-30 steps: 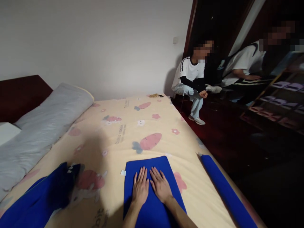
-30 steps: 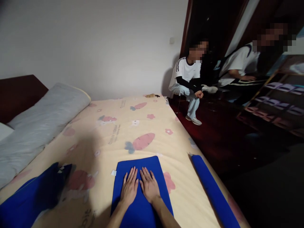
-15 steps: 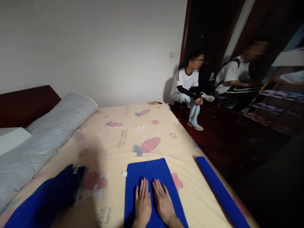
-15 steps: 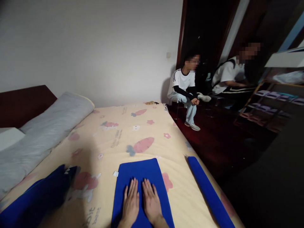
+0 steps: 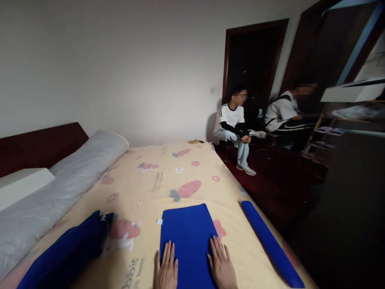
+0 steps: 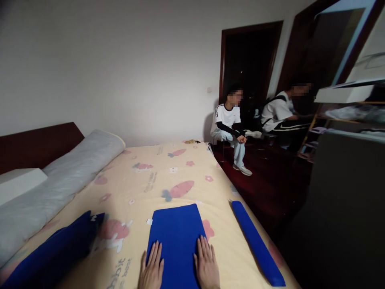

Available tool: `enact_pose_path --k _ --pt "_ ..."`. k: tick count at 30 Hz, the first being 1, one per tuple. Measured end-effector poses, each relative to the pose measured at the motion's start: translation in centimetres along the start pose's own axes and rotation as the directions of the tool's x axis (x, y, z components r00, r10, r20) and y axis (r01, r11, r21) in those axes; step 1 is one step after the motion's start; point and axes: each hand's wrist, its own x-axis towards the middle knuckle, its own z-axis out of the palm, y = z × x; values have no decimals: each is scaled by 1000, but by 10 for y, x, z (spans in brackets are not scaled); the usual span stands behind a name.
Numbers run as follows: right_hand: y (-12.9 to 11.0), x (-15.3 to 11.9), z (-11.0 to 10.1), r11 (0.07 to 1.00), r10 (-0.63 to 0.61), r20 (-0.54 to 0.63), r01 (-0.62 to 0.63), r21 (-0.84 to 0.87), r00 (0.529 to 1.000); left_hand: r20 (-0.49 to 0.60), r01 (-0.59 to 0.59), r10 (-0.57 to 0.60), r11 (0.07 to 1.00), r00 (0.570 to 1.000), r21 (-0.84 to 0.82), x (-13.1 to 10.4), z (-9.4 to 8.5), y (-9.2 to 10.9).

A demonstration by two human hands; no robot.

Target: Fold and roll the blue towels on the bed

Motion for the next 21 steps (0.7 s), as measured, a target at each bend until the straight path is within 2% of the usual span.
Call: enact_pose_path --k 2,4,7,10,15,17,21 --pt "-24 -5 8 996 -83 -8 83 24 997 -43 -15 15 1000 999 -14 -5 13 25" --pt "-45 -11 17 977 -205 1 205 61 979 -32 -41 40 998 999 -43 -10 28 49" --pt "-55 -19 26 943 -323 5 321 92 947 48 -33 38 996 998 -87 -20 43 63" --pt "-42 -26 24 959 -268 -10 268 88 963 116 11 2 994 993 -109 -29 38 49" --pt "-9 -39 4 995 -60 26 58 83 998 167 178 -174 984 970 -5 -44 9 15" --pt "-1 -44 -2 997 -13 55 9 78 998 146 193 -194 981 970 22 -50 3 10" --pt "10 -49 -5 998 5 55 -9 65 998 16 260 -262 961 965 92 -65 3 7"
